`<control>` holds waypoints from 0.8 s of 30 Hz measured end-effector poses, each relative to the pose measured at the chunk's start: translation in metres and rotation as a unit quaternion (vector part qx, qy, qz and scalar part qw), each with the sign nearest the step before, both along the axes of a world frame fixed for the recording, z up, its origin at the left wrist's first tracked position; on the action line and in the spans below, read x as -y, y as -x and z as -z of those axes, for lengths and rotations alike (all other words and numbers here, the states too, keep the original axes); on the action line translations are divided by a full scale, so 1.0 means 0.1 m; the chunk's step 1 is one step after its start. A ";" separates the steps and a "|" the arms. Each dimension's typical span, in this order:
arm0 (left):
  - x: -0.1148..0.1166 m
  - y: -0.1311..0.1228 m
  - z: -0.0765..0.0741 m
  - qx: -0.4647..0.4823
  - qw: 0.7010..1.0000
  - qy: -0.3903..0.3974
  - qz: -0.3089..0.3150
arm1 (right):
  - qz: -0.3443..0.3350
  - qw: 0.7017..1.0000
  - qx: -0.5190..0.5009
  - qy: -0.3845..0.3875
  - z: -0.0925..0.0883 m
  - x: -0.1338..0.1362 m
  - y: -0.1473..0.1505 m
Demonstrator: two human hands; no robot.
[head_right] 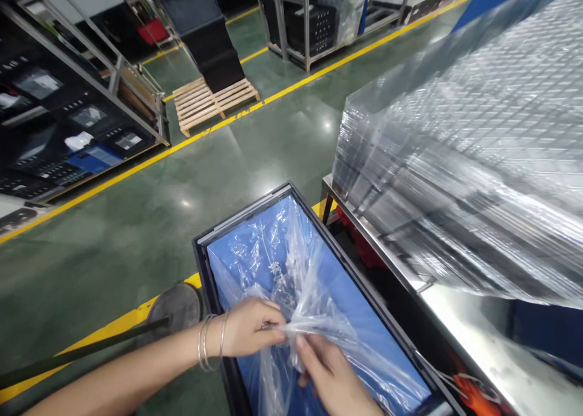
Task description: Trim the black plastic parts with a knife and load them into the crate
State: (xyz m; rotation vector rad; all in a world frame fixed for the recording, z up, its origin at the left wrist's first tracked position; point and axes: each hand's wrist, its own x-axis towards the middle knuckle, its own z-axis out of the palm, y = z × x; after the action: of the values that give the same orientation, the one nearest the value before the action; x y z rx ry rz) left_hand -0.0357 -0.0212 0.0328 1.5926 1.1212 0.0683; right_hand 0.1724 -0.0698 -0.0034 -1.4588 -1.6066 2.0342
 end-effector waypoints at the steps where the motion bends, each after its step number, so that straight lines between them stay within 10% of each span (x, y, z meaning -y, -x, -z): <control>1: -0.01 0.02 -0.02 0.002 1.000 -0.012 0.004 | -0.006 1.000 -0.008 -0.007 0.03 -0.02 0.08; 8: -0.24 0.30 -0.10 -0.037 0.992 0.117 -0.038 | -0.034 0.986 0.054 -0.155 0.18 -0.11 0.13; 16: -0.19 0.40 0.61 -0.115 0.979 -0.155 -0.062 | -0.026 0.952 0.170 -0.253 0.74 0.34 -0.01; 20: -0.15 0.48 0.75 -0.095 0.967 -0.227 -0.068 | -0.022 0.960 0.097 -0.260 0.50 0.31 -0.07; 24: -0.16 0.48 0.47 -0.071 0.952 -0.281 -0.102 | 0.023 0.968 -0.008 -0.250 0.23 -0.04 0.01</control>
State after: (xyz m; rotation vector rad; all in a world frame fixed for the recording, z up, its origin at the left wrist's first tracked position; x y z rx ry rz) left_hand -0.0838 -0.0055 -0.0146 1.9961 1.4647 0.4507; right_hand 0.1716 -0.0658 -0.0266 -1.2688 -1.8758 1.4556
